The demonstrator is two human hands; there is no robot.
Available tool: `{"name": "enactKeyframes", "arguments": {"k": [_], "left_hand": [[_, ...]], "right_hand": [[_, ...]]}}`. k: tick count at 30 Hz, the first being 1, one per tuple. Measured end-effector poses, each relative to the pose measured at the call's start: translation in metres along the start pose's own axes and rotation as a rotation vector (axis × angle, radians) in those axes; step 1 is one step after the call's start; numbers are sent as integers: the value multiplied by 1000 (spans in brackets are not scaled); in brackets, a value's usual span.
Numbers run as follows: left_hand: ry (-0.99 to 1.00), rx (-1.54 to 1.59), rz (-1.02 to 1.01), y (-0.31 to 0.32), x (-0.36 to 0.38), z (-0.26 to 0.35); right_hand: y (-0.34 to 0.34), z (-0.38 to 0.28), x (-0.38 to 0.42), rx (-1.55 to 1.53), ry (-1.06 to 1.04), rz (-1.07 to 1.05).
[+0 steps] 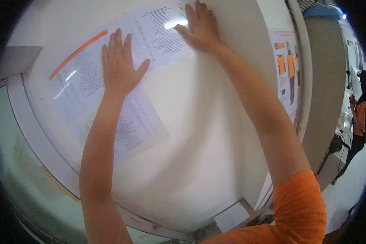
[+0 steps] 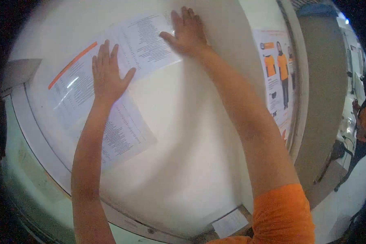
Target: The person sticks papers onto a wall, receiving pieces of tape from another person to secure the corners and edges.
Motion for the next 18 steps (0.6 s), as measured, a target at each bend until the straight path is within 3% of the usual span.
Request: {"name": "enactKeyframes", "arguments": {"k": [4,6,10,18], "left_hand": [[-7,-2,3,-1,1,-1],[-5,1,16,1,1,-3],[-2,-1,25,3,1,-2],[8,7,33,3,2,-3]], "right_hand": [[3,-4,-3,54,-46,142],[-17,-5,-10,-102,50,-259],[-13,-6,-5,-51,2,-148],[-9,-4,-7,-15,-27,-155]]}}
Point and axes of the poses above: each hand's wrist, its own x-axis away from the middle knuckle, its own y-axis out of the palm, z = x × y, the point moved 2 cm from there along -x, towards the middle knuckle, and after that the axes turned 1 degree about y, right-handed, at the moved point
